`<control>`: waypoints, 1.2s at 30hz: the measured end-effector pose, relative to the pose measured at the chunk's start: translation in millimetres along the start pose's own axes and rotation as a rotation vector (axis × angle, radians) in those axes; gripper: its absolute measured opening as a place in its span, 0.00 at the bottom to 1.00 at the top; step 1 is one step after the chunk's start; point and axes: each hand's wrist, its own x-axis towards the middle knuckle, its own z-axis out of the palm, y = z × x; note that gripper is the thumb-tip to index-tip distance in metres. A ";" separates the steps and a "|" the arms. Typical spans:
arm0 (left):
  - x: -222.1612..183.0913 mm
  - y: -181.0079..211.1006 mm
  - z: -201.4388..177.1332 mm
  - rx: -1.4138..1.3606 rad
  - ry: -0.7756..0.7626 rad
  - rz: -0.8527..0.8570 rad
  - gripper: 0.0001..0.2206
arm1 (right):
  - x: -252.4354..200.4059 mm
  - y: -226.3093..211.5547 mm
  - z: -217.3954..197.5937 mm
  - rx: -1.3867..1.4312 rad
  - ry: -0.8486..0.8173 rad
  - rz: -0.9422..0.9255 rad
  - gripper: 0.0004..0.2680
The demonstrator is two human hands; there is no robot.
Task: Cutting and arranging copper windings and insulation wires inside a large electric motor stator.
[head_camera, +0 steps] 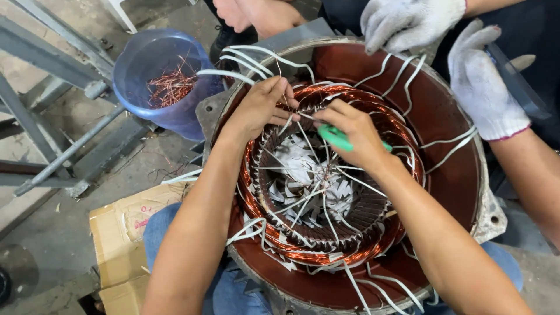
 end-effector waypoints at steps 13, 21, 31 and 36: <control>21.4 -21.6 19.3 0.310 0.116 0.228 0.16 | 20.2 -23.6 18.9 -0.722 0.097 -0.376 0.07; 55.2 -32.0 26.3 0.122 0.221 0.187 0.15 | 5.4 -8.3 21.3 -0.785 0.073 -0.347 0.07; 34.8 -21.0 37.4 0.397 0.160 0.252 0.16 | 15.2 -44.7 -13.9 -0.302 -0.024 0.086 0.09; -94.9 -2.2 36.5 0.223 0.103 0.126 0.14 | 18.3 -53.7 -41.8 0.036 -0.164 0.474 0.07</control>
